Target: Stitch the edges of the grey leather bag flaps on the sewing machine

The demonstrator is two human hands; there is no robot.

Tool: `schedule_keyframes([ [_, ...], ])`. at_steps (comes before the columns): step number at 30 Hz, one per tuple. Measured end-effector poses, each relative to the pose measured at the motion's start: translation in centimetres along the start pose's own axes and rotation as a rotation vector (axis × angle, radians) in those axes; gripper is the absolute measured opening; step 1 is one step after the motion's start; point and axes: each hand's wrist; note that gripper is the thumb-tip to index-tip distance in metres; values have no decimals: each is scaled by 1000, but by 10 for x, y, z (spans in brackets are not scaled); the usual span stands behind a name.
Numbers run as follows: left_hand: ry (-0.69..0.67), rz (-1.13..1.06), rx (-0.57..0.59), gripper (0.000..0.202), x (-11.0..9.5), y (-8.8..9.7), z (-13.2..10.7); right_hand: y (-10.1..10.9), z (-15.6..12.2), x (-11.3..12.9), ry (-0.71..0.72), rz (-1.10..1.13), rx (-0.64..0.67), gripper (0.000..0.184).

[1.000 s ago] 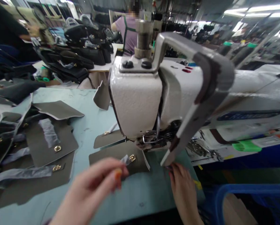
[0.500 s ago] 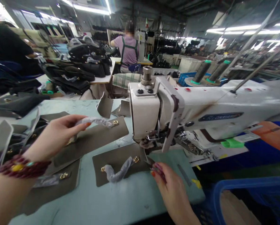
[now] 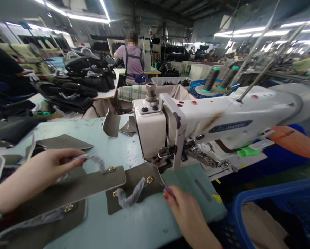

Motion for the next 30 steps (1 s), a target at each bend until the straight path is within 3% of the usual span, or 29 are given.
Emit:
schedule_keyframes([
  [2,36,-41,-86,47,-27,5,20,-5,-17,-43,-69,45,-44,27],
  [4,-54,-275,-361,63,-58,6,27,-11,-20,-79,-124,26,-102,33],
  [5,-146,-410,-479,67,-72,2,22,-14,-18,-92,-135,-15,-144,33],
  [6,-267,-513,-514,60,-83,-5,10,-16,-13,-100,-122,-66,-191,32],
  [7,-345,-537,-505,41,-92,-17,-8,-18,-7,-103,-94,-111,-236,33],
  [8,-417,-502,-338,17,-98,-34,-33,-20,-1,-102,-48,-131,-274,33],
  [10,-693,-479,68,28,-98,-83,-90,-21,11,-89,62,-56,-292,33],
  [11,-721,-454,100,23,-94,-111,-119,-21,15,-80,113,38,-274,33],
  [12,-717,-387,44,22,-88,-141,-144,-21,18,-69,159,150,-238,33],
  [14,-572,-233,-122,51,-78,-193,-174,-21,23,-46,221,344,-172,33],
  [15,-495,-168,-183,64,-75,-214,-177,-21,25,-35,241,404,-147,32],
  [17,-417,-67,-253,77,-75,-238,-162,-23,29,-18,241,453,-117,29],
  [20,-491,8,-341,82,-84,-233,-111,-29,34,-2,157,439,-93,30],
  [23,-713,34,-348,78,-90,-195,-73,-34,35,4,87,512,-68,39],
  [27,-789,135,-292,48,-101,-136,-67,-35,31,7,45,735,-17,46],
  [30,-774,142,-252,42,-112,-119,-72,-34,30,9,1,788,-34,47],
])
Point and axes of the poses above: each hand's wrist, its own z-axis towards the middle knuckle, its own y-axis out of the back of the hand, x = y × z, and after that the axes turned 3 degrees about z, right-handed
